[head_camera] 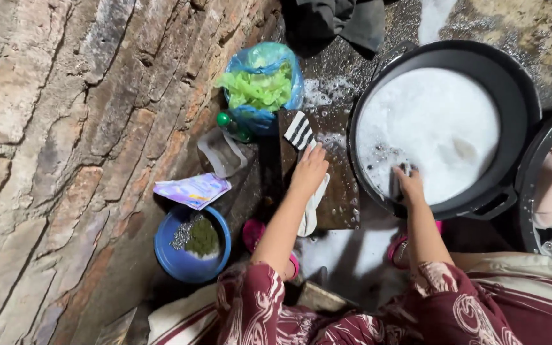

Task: Hand-washing clothes in a tub and on a scrubbing board using soap and a brush.

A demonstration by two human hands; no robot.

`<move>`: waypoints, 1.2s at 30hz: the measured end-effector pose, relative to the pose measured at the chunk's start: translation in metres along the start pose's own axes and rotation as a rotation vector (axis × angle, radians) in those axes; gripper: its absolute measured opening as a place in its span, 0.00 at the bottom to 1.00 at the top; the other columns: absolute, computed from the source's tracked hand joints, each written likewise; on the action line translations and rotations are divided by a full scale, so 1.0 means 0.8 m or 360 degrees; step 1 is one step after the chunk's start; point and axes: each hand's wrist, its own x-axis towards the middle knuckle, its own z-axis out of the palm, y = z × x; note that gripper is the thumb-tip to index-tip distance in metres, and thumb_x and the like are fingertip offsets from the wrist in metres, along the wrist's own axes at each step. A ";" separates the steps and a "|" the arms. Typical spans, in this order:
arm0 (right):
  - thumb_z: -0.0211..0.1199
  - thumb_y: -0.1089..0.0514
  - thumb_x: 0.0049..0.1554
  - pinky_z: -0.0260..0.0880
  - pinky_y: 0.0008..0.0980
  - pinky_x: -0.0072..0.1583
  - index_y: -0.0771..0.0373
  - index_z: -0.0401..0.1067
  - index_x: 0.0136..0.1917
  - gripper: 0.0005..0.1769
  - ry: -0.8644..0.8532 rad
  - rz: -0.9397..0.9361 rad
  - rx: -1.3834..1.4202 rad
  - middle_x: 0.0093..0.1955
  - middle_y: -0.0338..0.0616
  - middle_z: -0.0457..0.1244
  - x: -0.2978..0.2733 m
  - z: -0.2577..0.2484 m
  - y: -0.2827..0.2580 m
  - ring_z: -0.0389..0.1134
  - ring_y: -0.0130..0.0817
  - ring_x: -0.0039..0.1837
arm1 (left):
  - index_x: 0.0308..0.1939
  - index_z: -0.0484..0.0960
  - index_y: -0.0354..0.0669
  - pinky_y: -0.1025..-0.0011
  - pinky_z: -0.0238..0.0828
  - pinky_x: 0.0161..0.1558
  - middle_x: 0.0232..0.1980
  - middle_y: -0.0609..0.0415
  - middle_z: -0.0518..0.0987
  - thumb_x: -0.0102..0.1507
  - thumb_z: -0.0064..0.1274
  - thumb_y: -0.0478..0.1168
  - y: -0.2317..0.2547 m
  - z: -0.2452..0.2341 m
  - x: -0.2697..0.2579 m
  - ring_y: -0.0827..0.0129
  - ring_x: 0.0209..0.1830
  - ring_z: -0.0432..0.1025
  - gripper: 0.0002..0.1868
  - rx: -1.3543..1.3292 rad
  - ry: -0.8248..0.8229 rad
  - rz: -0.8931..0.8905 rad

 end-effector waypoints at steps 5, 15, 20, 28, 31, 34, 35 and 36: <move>0.64 0.50 0.60 0.66 0.37 0.41 0.65 0.74 0.53 0.17 -0.0058 -0.0029 -0.0212 0.39 0.39 0.65 0.036 -0.019 0.029 0.65 0.33 0.39 | 0.41 0.77 0.44 0.52 0.65 0.64 0.40 0.46 0.83 0.61 0.51 0.39 0.003 -0.073 0.009 0.52 0.48 0.78 0.06 -0.0395 -0.0474 -0.0088; 0.64 0.44 0.61 0.67 0.37 0.48 0.75 0.70 0.58 0.29 -0.0107 0.0048 -0.0147 0.49 0.49 0.66 0.008 -0.024 0.012 0.66 0.36 0.47 | 0.44 0.69 0.37 0.64 0.70 0.41 0.36 0.45 0.73 0.73 0.45 0.41 0.022 -0.144 -0.004 0.60 0.37 0.70 0.10 -0.1614 0.0774 -0.0835; 0.60 0.42 0.64 0.66 0.33 0.54 0.71 0.70 0.61 0.28 0.0044 -0.0179 -0.0139 0.53 0.47 0.67 -0.003 -0.015 0.011 0.65 0.33 0.52 | 0.47 0.70 0.37 0.70 0.68 0.48 0.42 0.51 0.73 0.71 0.49 0.41 0.084 0.003 -0.104 0.69 0.43 0.67 0.10 -0.2072 0.0916 -0.1494; 0.59 0.56 0.66 0.66 0.38 0.60 0.61 0.72 0.65 0.15 0.0092 -0.1131 -0.0353 0.56 0.49 0.66 -0.195 0.108 -0.087 0.66 0.39 0.57 | 0.54 0.75 0.36 0.54 0.68 0.59 0.59 0.41 0.75 0.59 0.53 0.35 0.137 -0.023 -0.139 0.47 0.60 0.69 0.19 -0.0640 0.0868 -0.1115; 0.64 0.58 0.60 0.67 0.45 0.59 0.58 0.75 0.58 0.13 -0.0002 -0.1862 -0.0884 0.50 0.46 0.67 -0.250 0.170 -0.103 0.67 0.50 0.55 | 0.62 0.75 0.33 0.57 0.66 0.63 0.68 0.44 0.72 0.61 0.51 0.35 0.121 -0.001 -0.134 0.49 0.68 0.66 0.25 -0.0495 0.0591 -0.0690; 0.64 0.58 0.49 0.65 0.48 0.48 0.49 0.77 0.57 0.21 -0.0291 -0.1761 -0.1752 0.43 0.52 0.63 -0.240 0.195 -0.118 0.66 0.53 0.48 | 0.59 0.79 0.41 0.64 0.64 0.70 0.67 0.51 0.73 0.68 0.49 0.39 0.116 0.050 -0.153 0.58 0.73 0.65 0.16 -0.0805 -0.0306 -0.1024; 0.64 0.55 0.49 0.64 0.49 0.48 0.52 0.75 0.59 0.22 -0.0483 -0.1998 -0.1869 0.43 0.53 0.63 -0.224 0.198 -0.126 0.66 0.53 0.48 | 0.62 0.79 0.39 0.64 0.64 0.70 0.68 0.52 0.73 0.68 0.49 0.37 0.116 0.056 -0.158 0.59 0.73 0.64 0.18 -0.0730 0.0114 -0.0844; 0.65 0.52 0.50 0.63 0.50 0.48 0.56 0.73 0.62 0.25 -0.0683 -0.2234 -0.1977 0.43 0.54 0.62 -0.208 0.201 -0.134 0.65 0.52 0.47 | 0.65 0.79 0.38 0.65 0.64 0.70 0.69 0.52 0.74 0.68 0.49 0.35 0.116 0.062 -0.163 0.59 0.73 0.64 0.21 -0.0650 0.0528 -0.0651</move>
